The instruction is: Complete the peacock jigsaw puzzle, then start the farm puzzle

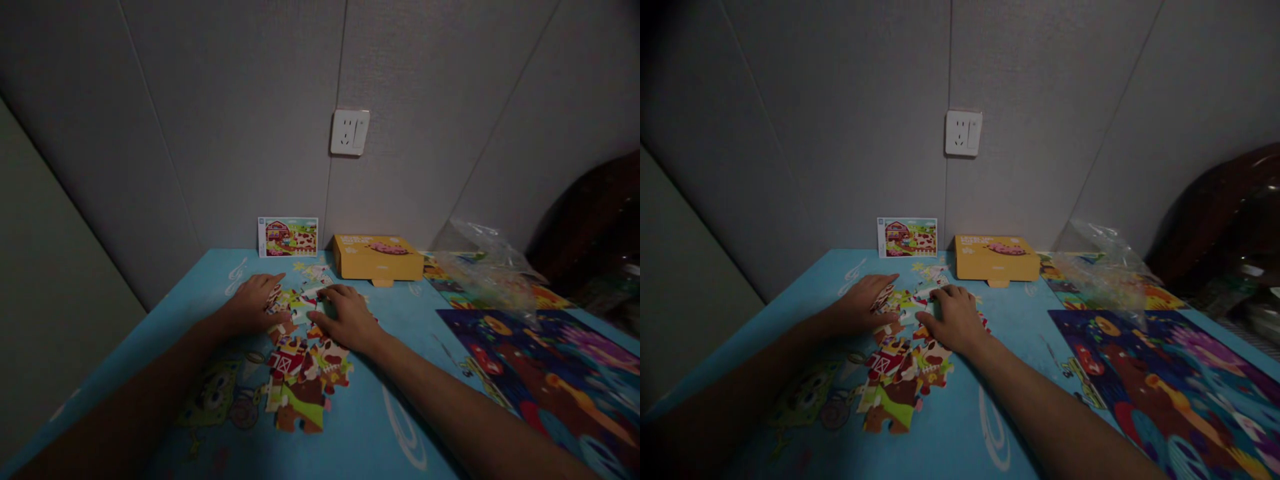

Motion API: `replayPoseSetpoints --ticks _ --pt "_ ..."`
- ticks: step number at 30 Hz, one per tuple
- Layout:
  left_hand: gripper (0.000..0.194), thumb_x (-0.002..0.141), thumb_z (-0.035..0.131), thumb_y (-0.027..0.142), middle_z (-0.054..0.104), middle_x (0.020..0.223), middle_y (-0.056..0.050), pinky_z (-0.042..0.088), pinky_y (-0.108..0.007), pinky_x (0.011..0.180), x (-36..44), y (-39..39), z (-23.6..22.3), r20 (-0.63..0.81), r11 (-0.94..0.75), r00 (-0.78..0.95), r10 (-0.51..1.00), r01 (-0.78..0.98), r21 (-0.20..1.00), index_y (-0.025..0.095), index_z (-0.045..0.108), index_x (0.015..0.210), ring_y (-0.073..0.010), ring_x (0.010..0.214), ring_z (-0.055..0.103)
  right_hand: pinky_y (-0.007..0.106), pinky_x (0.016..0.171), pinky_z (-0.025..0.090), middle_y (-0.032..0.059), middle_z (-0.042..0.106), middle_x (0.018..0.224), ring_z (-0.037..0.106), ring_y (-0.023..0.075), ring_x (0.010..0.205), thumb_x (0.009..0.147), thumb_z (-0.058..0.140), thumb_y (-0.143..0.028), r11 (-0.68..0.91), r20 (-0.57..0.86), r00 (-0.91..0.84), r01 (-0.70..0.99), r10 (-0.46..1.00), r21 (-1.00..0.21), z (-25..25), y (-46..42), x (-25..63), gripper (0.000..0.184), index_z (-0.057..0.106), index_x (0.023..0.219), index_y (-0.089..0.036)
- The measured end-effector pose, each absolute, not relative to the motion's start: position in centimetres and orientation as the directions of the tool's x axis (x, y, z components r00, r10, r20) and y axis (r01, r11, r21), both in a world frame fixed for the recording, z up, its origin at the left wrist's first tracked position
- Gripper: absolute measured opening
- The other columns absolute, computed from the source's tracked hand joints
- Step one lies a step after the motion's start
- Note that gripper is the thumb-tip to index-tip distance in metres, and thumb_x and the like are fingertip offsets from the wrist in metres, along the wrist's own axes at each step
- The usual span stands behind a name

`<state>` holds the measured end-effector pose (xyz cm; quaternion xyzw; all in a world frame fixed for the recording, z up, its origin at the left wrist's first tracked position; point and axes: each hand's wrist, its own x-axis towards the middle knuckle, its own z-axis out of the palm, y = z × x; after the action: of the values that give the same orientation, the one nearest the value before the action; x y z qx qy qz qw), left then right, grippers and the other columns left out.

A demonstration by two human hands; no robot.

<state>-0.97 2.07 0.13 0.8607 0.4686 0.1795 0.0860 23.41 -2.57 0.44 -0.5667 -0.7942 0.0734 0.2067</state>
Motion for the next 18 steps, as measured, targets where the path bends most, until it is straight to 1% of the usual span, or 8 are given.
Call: replayPoseSetpoints --ticks 2,4,5,7,9,11,15,18 --pt "0.090 0.072 0.059 0.065 0.048 0.139 -0.017 0.036 -0.048 0.104 -1.02 1.88 0.22 0.200 -0.507 0.468 0.861 0.824 0.253 0.019 0.036 0.146 -0.0355 0.126 0.044 0.040 0.096 0.037 0.0128 0.060 0.122 0.052 0.0272 0.114 0.085 0.058 -0.054 0.355 0.257 -0.274 0.862 0.927 -0.362 0.48 -2.56 23.39 0.053 0.061 0.124 -0.018" --pt "0.099 0.068 0.057 0.073 0.047 0.138 -0.021 0.037 -0.052 0.101 -1.05 1.70 0.43 0.187 -0.405 0.375 0.908 0.899 0.166 0.016 0.036 0.146 -0.0399 0.126 0.042 0.039 0.096 0.037 0.0126 0.061 0.120 0.052 0.0267 0.113 0.085 0.060 -0.052 0.355 0.262 -0.271 0.860 0.926 -0.366 0.53 -2.58 23.33 0.050 0.062 0.121 -0.018" --pt "0.103 0.065 0.055 0.078 0.048 0.135 -0.023 0.037 -0.053 0.099 -1.09 1.62 0.57 0.181 -0.342 0.318 0.931 0.931 0.123 0.013 0.039 0.144 -0.0422 0.124 0.043 0.039 0.095 0.037 0.0127 0.061 0.119 0.053 0.0266 0.112 0.085 0.060 -0.051 0.355 0.263 -0.270 0.861 0.926 -0.365 0.55 -2.60 23.30 0.049 0.062 0.120 -0.018" --pt "0.103 0.061 0.050 0.085 0.053 0.124 -0.026 0.040 -0.052 0.096 -1.18 1.52 0.87 0.152 -0.249 0.236 0.960 0.965 0.076 0.009 0.053 0.131 -0.0440 0.118 0.047 0.040 0.095 0.037 0.0128 0.061 0.119 0.053 0.0267 0.112 0.085 0.059 -0.051 0.355 0.261 -0.271 0.861 0.926 -0.365 0.59 -2.64 23.27 0.048 0.063 0.119 -0.018" --pt "0.096 0.061 0.048 0.086 0.057 0.112 -0.024 0.043 -0.047 0.093 -1.28 1.52 1.07 0.112 -0.234 0.224 0.968 0.968 0.095 0.009 0.064 0.115 -0.0409 0.110 0.053 0.040 0.095 0.037 0.0128 0.060 0.119 0.052 0.0271 0.112 0.085 0.059 -0.050 0.353 0.255 -0.272 0.861 0.928 -0.367 0.64 -2.66 23.26 0.047 0.063 0.120 -0.018" --pt "0.087 0.064 0.050 0.083 0.057 0.106 -0.019 0.045 -0.043 0.091 -1.33 1.60 1.10 0.095 -0.262 0.250 0.964 0.953 0.149 0.011 0.066 0.109 -0.0358 0.102 0.057 0.040 0.096 0.037 0.0126 0.060 0.119 0.052 0.0274 0.113 0.085 0.059 -0.050 0.351 0.251 -0.272 0.861 0.929 -0.369 0.69 -2.68 23.26 0.047 0.063 0.120 -0.019" --pt "0.073 0.071 0.055 0.073 0.055 0.106 -0.013 0.047 -0.038 0.091 -1.13 1.80 0.68 0.169 -0.370 0.336 0.927 0.894 0.254 0.014 0.064 0.114 -0.0291 0.098 0.059 0.040 0.096 0.037 0.0128 0.060 0.120 0.052 0.0277 0.112 0.085 0.059 -0.049 0.350 0.250 -0.270 0.859 0.930 -0.373 0.81 -2.71 23.19 0.048 0.063 0.121 -0.018" --pt "0.072 0.072 0.059 0.069 0.053 0.113 -0.012 0.045 -0.035 0.097 -0.94 1.82 0.45 0.218 -0.494 0.445 0.868 0.814 0.307 0.016 0.060 0.120 -0.0271 0.105 0.056 0.040 0.096 0.037 0.0126 0.060 0.120 0.052 0.0276 0.112 0.086 0.059 -0.047 0.345 0.245 -0.266 0.857 0.932 -0.382 0.88 -2.75 23.12 0.046 0.063 0.121 -0.017"
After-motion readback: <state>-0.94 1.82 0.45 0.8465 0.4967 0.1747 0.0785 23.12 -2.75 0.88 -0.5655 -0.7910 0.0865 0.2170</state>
